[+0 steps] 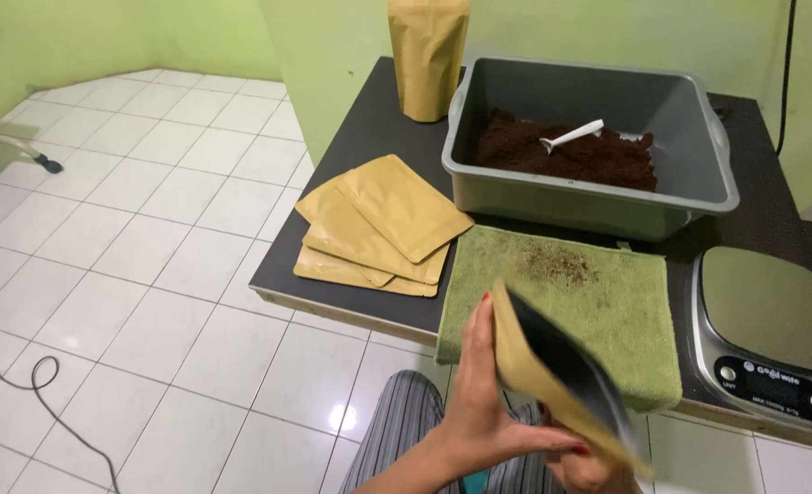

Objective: Scooping ground coffee from a plastic container into paper bags using a small spoon and weighing them on a digital scale.

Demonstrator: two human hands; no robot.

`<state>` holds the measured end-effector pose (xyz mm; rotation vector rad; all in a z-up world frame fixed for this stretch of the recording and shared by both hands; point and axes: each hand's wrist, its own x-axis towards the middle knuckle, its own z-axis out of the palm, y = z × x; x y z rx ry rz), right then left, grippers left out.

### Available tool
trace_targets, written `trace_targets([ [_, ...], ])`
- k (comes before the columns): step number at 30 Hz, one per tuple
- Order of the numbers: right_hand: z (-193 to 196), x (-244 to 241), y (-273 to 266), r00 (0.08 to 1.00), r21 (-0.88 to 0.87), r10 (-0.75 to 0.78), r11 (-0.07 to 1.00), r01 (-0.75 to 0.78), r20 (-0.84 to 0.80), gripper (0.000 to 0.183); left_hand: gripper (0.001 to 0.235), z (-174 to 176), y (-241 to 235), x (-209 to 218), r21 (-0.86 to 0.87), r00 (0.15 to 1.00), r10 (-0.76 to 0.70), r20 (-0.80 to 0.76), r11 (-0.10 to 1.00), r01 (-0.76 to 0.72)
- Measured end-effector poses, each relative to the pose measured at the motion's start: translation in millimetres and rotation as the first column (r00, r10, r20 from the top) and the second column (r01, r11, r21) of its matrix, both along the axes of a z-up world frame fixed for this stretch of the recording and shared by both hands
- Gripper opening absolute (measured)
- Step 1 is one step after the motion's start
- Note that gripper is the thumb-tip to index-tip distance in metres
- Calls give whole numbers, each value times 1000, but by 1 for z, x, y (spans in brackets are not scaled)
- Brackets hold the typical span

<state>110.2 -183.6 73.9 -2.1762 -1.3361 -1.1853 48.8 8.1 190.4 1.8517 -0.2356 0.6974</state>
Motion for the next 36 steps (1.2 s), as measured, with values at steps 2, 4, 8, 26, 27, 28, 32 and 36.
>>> trace_targets([
  [2, 16, 4, 5, 1000, 38, 23, 999, -23, 2, 33, 125, -10, -5, 8, -14, 994, 39, 106, 999, -37],
  [4, 35, 5, 9, 999, 57, 36, 998, -36, 5, 32, 124, -9, -8, 13, -27, 991, 62, 116, 998, -59],
  [8, 74, 9, 26, 997, 105, 82, 991, -82, 2, 29, 119, -7, -3, 27, -111, 983, 94, 157, 991, -77],
  [26, 55, -6, 46, 952, 238, -112, 954, 183, -286, 25, 128, 26, 16, 26, -316, 980, 84, 182, 948, -23],
  [27, 57, -7, 47, 952, 237, -108, 955, 180, -287, 25, 128, 24, 13, 27, -316, 980, 88, 181, 948, -27],
  [28, 60, -9, 48, 949, 215, -128, 957, 194, -287, 22, 123, 22, 11, 27, -337, 978, 86, 188, 941, -18],
  [32, 22, 1, 32, 950, 198, -152, 957, 210, -275, 19, 118, 18, 7, 31, -346, 966, 66, 250, 938, 26],
  [36, -21, 12, 20, 932, 270, -229, 913, 306, -282, 19, 121, 7, 1, 36, -353, 962, 90, 259, 936, 7],
])
